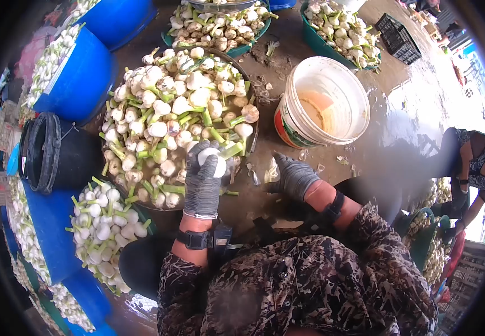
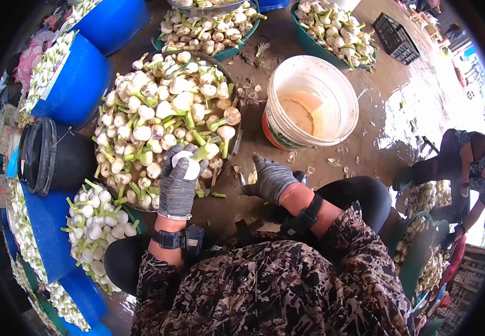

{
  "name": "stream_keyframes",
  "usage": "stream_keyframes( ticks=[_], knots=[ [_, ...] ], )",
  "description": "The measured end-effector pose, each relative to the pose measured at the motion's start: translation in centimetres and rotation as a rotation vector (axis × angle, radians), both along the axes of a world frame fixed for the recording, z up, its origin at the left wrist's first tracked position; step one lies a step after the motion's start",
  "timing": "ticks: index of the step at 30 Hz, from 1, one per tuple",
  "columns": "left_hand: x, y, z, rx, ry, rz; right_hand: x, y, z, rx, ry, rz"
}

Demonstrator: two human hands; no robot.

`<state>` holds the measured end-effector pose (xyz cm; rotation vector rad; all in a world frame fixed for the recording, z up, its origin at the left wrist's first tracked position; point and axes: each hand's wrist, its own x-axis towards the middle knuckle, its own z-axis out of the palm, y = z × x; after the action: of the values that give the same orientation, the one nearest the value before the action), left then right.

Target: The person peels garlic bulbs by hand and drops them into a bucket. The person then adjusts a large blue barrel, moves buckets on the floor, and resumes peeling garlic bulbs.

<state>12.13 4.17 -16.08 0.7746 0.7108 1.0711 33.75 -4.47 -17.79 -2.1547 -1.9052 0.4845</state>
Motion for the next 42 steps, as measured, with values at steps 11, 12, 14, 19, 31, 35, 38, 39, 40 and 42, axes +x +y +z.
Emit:
stream_keyframes(
  ticks=[11,12,14,19,31,35,38,39,40,42],
  knots=[
    [0.0,-0.5,-2.8,0.090,0.444,0.002,7.2,7.1,6.3,0.259,-0.014,-0.378],
    [-0.4,-0.3,-2.8,0.087,0.439,0.003,7.3,7.9,6.2,0.297,-0.104,-0.346],
    [-0.8,0.1,-2.8,-0.196,0.238,0.074,3.5,9.7,7.1,0.193,-0.131,-0.264],
    [-0.4,0.2,-4.2,-0.069,0.343,-0.043,-1.5,16.3,-2.5,-0.016,-0.128,0.174],
    [0.8,0.1,-0.8,-0.473,-0.078,-0.325,-0.8,7.8,2.6,-0.384,1.879,-0.555],
    [2.1,-1.2,0.2,-0.414,-0.276,-0.405,0.0,5.2,1.6,-0.387,1.832,-0.472],
    [2.8,-1.8,0.7,-0.405,-0.314,-0.302,-1.2,3.9,4.0,-0.098,1.108,-0.505],
    [2.9,-1.8,0.5,-0.328,-0.230,-0.251,-1.0,3.5,4.5,0.190,0.848,-0.309],
    [3.0,-1.7,0.4,-0.253,-0.147,-0.197,-1.0,3.2,5.0,0.460,0.572,-0.112],
    [3.2,-2.1,0.0,-0.190,-0.070,-0.167,-1.5,2.5,6.1,0.472,0.583,-0.133]
  ],
)
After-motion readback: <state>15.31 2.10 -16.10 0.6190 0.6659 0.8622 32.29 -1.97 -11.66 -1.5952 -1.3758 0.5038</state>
